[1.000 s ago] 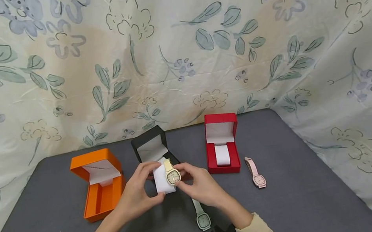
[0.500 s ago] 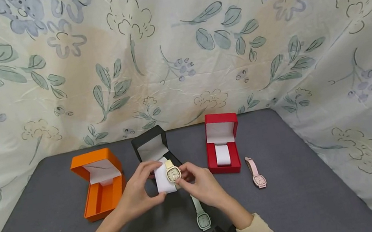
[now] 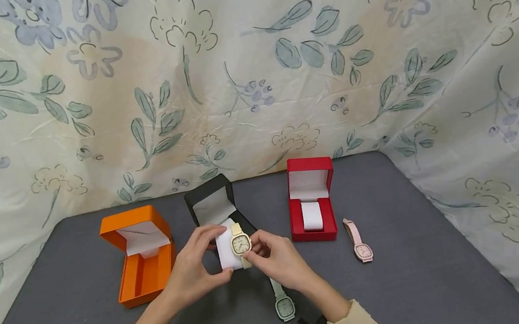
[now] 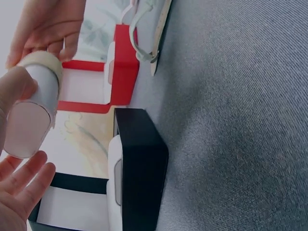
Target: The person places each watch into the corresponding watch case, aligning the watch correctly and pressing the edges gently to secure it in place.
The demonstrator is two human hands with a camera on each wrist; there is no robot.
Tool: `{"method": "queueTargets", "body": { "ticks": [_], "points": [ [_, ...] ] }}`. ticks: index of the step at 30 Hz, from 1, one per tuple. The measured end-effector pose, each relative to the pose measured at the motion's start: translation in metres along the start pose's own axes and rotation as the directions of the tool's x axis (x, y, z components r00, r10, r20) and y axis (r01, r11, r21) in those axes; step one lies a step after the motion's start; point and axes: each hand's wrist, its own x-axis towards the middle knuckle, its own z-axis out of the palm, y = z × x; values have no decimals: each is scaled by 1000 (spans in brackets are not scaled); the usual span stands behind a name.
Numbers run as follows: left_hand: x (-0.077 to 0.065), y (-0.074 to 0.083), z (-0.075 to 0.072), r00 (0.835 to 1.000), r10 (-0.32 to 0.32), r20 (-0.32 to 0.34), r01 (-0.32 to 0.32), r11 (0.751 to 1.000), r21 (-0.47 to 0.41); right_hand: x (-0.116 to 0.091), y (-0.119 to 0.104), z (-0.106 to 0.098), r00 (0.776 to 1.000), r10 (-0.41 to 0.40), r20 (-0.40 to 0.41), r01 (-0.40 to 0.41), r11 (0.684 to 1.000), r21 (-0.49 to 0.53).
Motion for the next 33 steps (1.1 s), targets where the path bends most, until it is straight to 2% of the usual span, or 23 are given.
{"method": "queueTargets", "body": {
  "ticks": [7,10,14,20,26,33],
  "points": [
    [0,-2,1,1000,-4,-18,4,1000,8,-1,2,4,1000,-17,-12,18,1000,10],
    [0,-3,1,1000,-3,-21,3,1000,-3,-2,3,3,998,-65,0,65,997,-33],
    [0,-3,1,1000,3,-14,-4,1000,-24,-3,6,0,986,-158,42,162,983,-85],
    [1,-1,0,1000,17,9,-17,999,-49,-2,10,-10,961,-235,145,248,966,-78],
    [1,0,0,999,34,20,-32,997,-77,-1,13,-19,941,-235,243,259,963,-69],
    [1,2,4,998,57,24,-55,994,-94,-2,16,-22,935,-261,241,291,951,-99]
  ]
}}
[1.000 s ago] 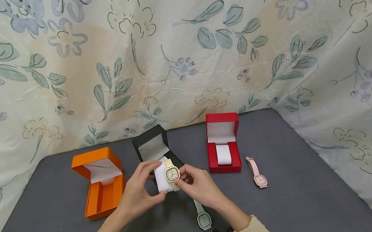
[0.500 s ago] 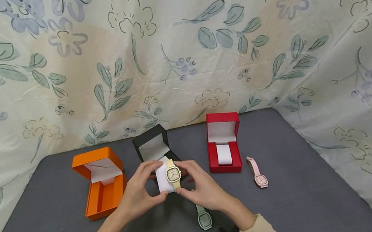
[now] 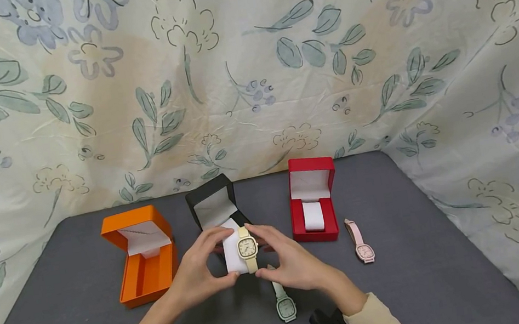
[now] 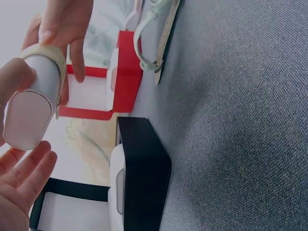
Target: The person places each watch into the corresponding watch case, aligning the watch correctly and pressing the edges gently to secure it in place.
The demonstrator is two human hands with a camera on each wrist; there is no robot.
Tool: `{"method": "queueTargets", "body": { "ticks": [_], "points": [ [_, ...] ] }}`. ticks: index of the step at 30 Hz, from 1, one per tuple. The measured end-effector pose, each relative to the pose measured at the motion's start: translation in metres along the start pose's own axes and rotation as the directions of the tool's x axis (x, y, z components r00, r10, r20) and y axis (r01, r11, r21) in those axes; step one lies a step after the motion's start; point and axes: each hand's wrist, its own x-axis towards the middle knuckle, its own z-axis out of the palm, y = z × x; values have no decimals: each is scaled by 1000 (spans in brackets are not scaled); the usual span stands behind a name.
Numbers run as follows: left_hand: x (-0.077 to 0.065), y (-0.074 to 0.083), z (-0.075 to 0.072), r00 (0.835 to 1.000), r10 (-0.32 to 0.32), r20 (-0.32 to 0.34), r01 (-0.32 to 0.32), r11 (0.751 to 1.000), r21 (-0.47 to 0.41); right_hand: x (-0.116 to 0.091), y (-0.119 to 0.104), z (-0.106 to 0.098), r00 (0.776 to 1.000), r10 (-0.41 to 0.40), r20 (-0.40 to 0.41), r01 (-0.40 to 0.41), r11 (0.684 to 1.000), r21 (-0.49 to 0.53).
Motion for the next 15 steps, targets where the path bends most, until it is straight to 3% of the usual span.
{"method": "queueTargets", "body": {
  "ticks": [15],
  "points": [
    [1,1,4,1000,6,26,-5,1000,-19,0,2,-1,1000,-8,9,8,1000,5]
  ]
}}
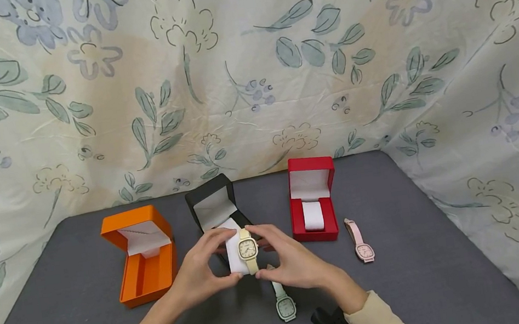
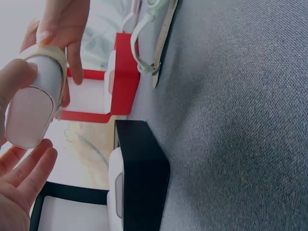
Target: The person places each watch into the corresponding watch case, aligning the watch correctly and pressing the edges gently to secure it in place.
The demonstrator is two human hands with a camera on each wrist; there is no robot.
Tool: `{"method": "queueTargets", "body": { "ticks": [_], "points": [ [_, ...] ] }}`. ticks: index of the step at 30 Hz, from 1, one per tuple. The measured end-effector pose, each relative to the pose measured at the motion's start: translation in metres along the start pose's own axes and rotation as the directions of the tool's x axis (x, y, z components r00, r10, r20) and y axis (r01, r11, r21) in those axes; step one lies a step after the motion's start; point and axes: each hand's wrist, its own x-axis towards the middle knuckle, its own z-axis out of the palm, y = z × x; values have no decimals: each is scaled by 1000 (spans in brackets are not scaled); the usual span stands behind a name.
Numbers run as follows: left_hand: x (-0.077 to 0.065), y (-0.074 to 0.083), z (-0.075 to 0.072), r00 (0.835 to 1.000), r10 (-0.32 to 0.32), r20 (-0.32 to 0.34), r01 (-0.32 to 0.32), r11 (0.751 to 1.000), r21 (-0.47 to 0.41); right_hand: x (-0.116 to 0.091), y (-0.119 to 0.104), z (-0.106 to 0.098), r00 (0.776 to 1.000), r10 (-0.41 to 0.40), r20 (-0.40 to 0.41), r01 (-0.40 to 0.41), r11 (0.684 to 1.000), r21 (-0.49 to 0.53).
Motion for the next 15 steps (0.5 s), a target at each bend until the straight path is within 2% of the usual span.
{"method": "queueTargets", "body": {
  "ticks": [8,15],
  "points": [
    [0,2,3,1000,4,-4,-4,1000,-19,1,-1,1,1000,-26,2,26,1000,-1],
    [1,1,4,1000,12,-24,-12,1000,-2,2,-3,2,1000,-11,8,11,1000,20]
  ]
}}
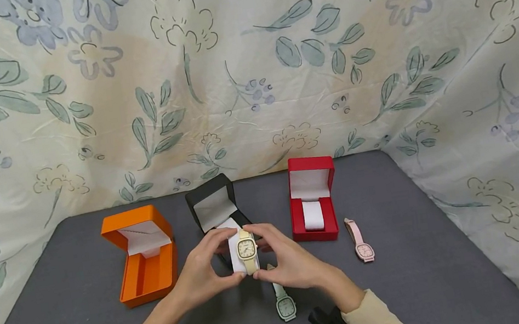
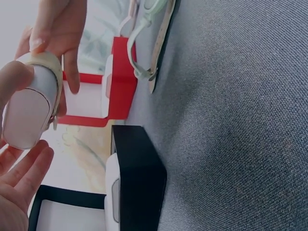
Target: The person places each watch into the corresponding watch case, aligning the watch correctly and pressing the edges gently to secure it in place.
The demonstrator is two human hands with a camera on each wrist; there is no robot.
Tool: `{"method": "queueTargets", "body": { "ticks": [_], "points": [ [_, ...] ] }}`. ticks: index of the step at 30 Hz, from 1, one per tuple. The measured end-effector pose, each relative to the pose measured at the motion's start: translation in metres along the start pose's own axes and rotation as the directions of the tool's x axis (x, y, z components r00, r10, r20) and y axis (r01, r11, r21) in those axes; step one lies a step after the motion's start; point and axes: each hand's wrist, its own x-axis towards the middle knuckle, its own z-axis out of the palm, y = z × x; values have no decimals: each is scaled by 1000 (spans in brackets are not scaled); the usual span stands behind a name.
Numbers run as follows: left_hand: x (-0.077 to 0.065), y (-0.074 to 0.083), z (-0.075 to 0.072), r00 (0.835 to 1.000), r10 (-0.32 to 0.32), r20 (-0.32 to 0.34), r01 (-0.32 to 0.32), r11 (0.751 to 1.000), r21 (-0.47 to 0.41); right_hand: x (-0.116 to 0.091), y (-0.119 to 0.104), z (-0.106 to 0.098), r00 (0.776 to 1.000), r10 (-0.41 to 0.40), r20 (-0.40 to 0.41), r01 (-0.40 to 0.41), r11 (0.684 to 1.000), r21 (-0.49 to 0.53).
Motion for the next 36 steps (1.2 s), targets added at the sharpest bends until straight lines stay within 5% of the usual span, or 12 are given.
{"method": "queueTargets", "body": {
  "ticks": [10,22,36],
  "points": [
    [-1,-1,1,1000,-15,7,15,999,-35,3,-32,-5,1000,-13,8,13,1000,9],
    [-2,-2,2,1000,-22,14,23,997,-70,3,3,5,999,-54,7,54,998,-20],
    [-5,-4,-4,999,-32,25,33,998,-55,7,2,7,998,-36,44,38,998,-45]
  ]
}}
